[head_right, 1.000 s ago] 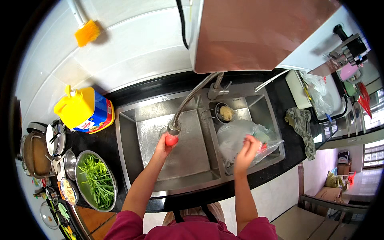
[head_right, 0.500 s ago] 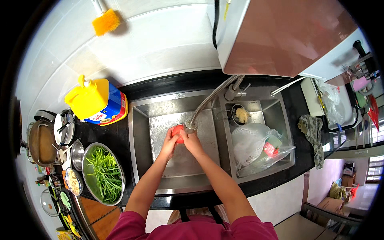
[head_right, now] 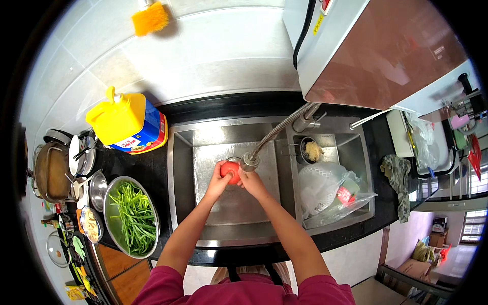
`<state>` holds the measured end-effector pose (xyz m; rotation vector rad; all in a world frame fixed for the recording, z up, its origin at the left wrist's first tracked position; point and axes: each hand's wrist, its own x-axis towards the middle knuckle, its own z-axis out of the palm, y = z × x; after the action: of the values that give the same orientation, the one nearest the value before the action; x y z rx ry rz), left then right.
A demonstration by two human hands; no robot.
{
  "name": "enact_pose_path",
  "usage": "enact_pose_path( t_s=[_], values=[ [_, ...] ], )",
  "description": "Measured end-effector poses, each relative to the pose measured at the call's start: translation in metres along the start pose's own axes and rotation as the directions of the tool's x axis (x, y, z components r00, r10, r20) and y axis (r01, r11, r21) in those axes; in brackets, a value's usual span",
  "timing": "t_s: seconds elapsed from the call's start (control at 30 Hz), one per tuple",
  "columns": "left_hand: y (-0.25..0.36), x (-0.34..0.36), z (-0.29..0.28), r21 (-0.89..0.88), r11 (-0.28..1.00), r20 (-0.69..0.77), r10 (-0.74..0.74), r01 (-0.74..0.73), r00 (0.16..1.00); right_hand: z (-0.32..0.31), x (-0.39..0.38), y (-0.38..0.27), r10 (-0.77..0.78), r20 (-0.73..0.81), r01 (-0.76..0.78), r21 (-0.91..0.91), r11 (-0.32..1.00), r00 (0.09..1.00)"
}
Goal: The person cleans kitchen surfaces with a cloth, stirs noodles in a pot with chopsticks, retrieves a tomato from the refrigerator, and washes it in a sink.
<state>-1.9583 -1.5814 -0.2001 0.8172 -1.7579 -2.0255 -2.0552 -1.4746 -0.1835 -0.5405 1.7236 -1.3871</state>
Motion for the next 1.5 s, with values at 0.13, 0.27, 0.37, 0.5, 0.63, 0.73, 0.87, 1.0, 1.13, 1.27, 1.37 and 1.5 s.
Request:
enact_pose_path(
  t_s=[0.13, 0.27, 0.37, 0.5, 0.63, 0.73, 0.87, 1.0, 1.13, 1.27, 1.37, 1.5],
  values=[
    [-0.001, 0.001, 0.005, 0.235, 0.965, -0.011, 0.125, -0.119, 0.992, -0.005, 0.001, 0.005, -0.081, -0.012, 0.080, -0.102, 0.992, 0.997],
    [0.014, -0.003, 0.007, 0.331, 0.936, -0.009, 0.129, -0.118, 0.992, -0.011, 0.001, 0.000, -0.108, 0.012, 0.109, -0.177, 0.978, 0.994],
    [0.020, -0.004, 0.006, 0.391, 0.908, 0.014, 0.157, -0.150, 0.987, -0.014, 0.000, -0.002, -0.131, 0.024, 0.133, -0.151, 0.980, 0.991],
    [0.026, -0.002, 0.006, 0.448, 0.877, 0.046, 0.173, -0.175, 0.984, -0.014, -0.001, -0.012, -0.187, 0.000, 0.175, -0.358, 0.917, 0.982],
    [0.034, -0.004, 0.014, 0.555, 0.816, 0.038, 0.171, -0.163, 0.985, -0.009, -0.005, -0.015, -0.290, -0.076, 0.197, -0.570, 0.798, 0.954],
    [0.043, -0.006, 0.018, 0.573, 0.803, 0.036, 0.173, -0.162, 0.984, -0.006, -0.001, -0.008, -0.265, -0.157, 0.111, -0.628, 0.770, 0.952],
    [0.032, -0.006, 0.016, 0.507, 0.843, 0.005, 0.204, -0.178, 0.979, -0.008, -0.001, -0.008, -0.181, -0.195, 0.067, -0.479, 0.875, 0.964],
    [0.028, -0.006, 0.014, 0.490, 0.855, -0.056, 0.222, -0.167, 0.973, 0.000, -0.013, -0.020, -0.184, -0.242, 0.041, -0.498, 0.866, 0.953],
    [0.034, -0.007, 0.019, 0.511, 0.850, -0.056, 0.181, -0.128, 0.982, 0.002, -0.015, -0.016, -0.233, -0.296, 0.068, -0.476, 0.877, 0.926],
    [0.029, -0.006, 0.018, 0.516, 0.840, -0.040, 0.219, -0.168, 0.975, 0.005, -0.011, -0.011, -0.291, -0.275, 0.084, -0.577, 0.812, 0.917],
    [0.028, -0.004, 0.017, 0.399, 0.905, -0.008, 0.166, -0.149, 0.986, -0.002, -0.006, -0.001, -0.265, -0.256, 0.082, -0.559, 0.825, 0.930],
    [0.017, -0.004, 0.003, -0.052, 0.998, 0.012, -0.037, 0.038, 0.999, -0.003, -0.006, -0.013, -0.077, -0.241, 0.033, -0.183, 0.983, 0.967]
  ],
)
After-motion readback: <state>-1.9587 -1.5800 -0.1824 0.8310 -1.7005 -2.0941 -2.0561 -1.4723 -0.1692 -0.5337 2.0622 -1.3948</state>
